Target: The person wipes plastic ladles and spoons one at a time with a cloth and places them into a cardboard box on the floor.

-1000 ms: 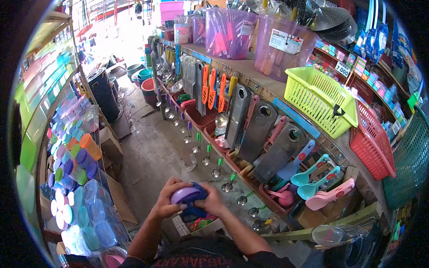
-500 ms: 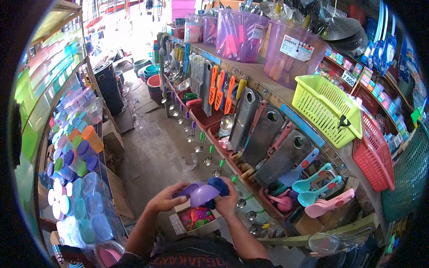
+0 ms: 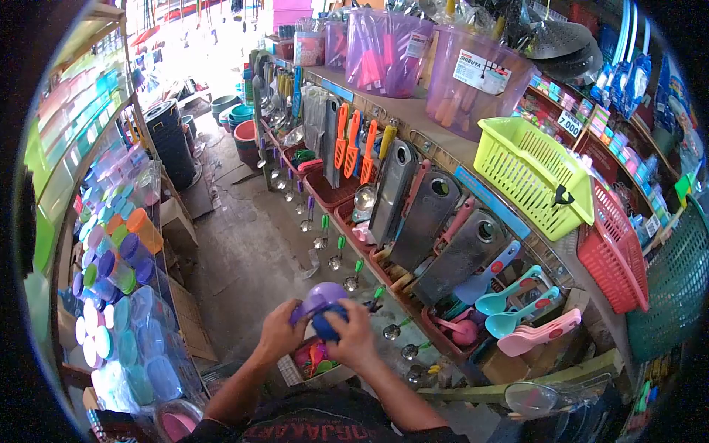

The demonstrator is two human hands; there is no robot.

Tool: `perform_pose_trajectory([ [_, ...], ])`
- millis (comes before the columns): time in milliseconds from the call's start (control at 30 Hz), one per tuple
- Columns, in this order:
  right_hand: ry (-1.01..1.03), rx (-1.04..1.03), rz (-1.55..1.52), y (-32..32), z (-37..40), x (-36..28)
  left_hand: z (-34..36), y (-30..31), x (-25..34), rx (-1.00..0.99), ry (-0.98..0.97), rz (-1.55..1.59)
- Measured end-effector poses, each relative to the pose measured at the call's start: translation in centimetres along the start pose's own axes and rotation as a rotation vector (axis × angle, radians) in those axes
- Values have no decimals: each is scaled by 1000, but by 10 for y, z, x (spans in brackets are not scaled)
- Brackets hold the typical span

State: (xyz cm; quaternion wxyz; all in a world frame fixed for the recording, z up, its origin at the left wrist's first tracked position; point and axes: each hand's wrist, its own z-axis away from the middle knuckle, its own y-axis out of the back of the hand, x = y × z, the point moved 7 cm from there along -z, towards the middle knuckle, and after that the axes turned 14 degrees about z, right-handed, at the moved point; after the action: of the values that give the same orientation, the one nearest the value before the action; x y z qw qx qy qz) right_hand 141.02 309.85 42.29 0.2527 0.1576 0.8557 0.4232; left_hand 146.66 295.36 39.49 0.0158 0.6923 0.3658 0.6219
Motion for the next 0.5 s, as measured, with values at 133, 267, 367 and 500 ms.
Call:
perform_pose_trajectory([
  [133,-364,182,-40,5,0,34,4,2,18,50,-103,-32],
  [267,-123,120,116,-12,12,-19,-2,7,9,140,-50,23],
  [367,-13,217,152,-26,20,-23,7,0,-2,168,-21,160],
  [500,-215,445,21,-19,14,-9,14,-26,-16,119,154,561],
])
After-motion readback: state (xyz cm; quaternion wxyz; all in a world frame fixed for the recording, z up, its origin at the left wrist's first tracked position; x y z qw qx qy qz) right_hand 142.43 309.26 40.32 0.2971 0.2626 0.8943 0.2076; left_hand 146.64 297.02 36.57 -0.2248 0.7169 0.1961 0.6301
